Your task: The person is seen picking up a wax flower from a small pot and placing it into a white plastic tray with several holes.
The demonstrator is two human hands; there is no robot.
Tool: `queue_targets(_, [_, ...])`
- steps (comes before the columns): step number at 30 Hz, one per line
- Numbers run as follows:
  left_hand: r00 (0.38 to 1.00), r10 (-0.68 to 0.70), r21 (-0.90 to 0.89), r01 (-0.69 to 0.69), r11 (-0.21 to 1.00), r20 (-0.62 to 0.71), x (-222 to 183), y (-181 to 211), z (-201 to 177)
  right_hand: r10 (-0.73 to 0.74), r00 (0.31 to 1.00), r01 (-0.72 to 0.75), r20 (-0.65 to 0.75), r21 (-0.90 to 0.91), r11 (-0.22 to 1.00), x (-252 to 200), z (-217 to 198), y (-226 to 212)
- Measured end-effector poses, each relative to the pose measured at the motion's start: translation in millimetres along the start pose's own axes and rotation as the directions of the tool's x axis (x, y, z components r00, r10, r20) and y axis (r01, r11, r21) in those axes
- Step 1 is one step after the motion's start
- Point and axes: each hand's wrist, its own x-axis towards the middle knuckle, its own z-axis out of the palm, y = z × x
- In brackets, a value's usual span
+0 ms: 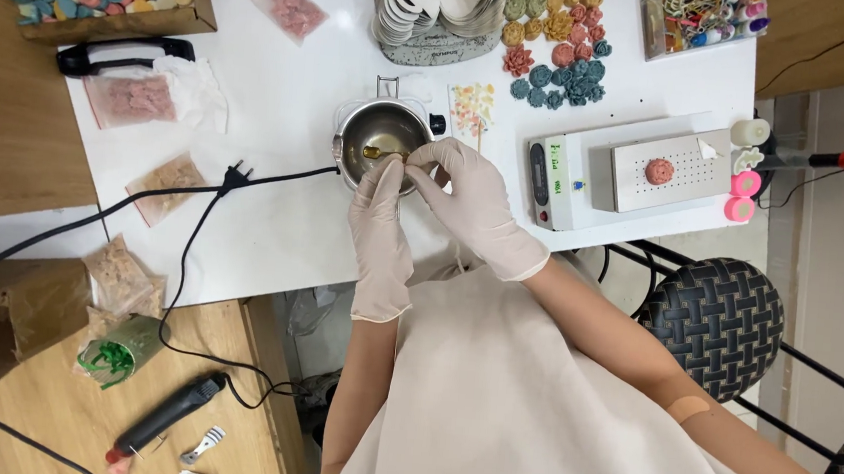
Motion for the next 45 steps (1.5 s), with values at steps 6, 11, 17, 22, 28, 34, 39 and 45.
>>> queue_targets(6, [0.997, 0.002, 0.020, -0.003, 1.000, 0.083, 6.1, 5.5, -6.9, 0.355, 0.927, -0.375, 0.121, 0.258, 0.891, -1.5, 9.0, 2.4])
queue_targets(11, [0.998, -0.023, 0.069, 0.019, 0.997, 0.053, 8.3, 9.2, -3.1, 0.341, 0.938, -0.344, 0.063, 0.285, 0.895, -0.9, 13.0, -0.2])
queue_targets(17, [0.999, -0.032, 0.108, 0.028, 0.994, 0.041, 13.7, 9.4, -2.5, 0.365, 0.930, -0.364, 0.054, 0.282, 0.887, 1.6, 16.6, -2.8])
queue_targets(22, [0.993, -0.050, 0.108, 0.038, 0.993, 0.109, 14.9, 11.6, -3.2, 0.366, 0.928, -0.370, 0.069, 0.291, 0.882, 2.4, 18.8, -2.5])
queue_targets(28, [0.992, -0.061, 0.091, 0.050, 0.995, 0.113, 16.1, 12.3, -6.9, 0.425, 0.897, -0.442, 0.124, 0.310, 0.842, 1.8, 21.5, 1.2])
queue_targets(34, [0.994, 0.007, 0.115, -0.020, 0.993, 0.108, 10.9, 16.5, -2.0, 0.395, 0.892, -0.449, 0.219, 0.518, 0.728, 3.1, 23.6, 12.2])
queue_targets(39, [0.999, 0.016, 0.078, -0.018, 0.997, 0.032, 18.3, 5.4, -5.7, 0.419, 0.883, -0.461, 0.209, 0.549, 0.697, 0.2, 27.4, 13.0])
queue_targets(45, [0.999, 0.003, 0.119, -0.008, 0.993, 0.042, 15.4, 8.0, -3.4, 0.430, 0.876, -0.473, 0.219, 0.560, 0.680, -1.3, 30.0, 18.4])
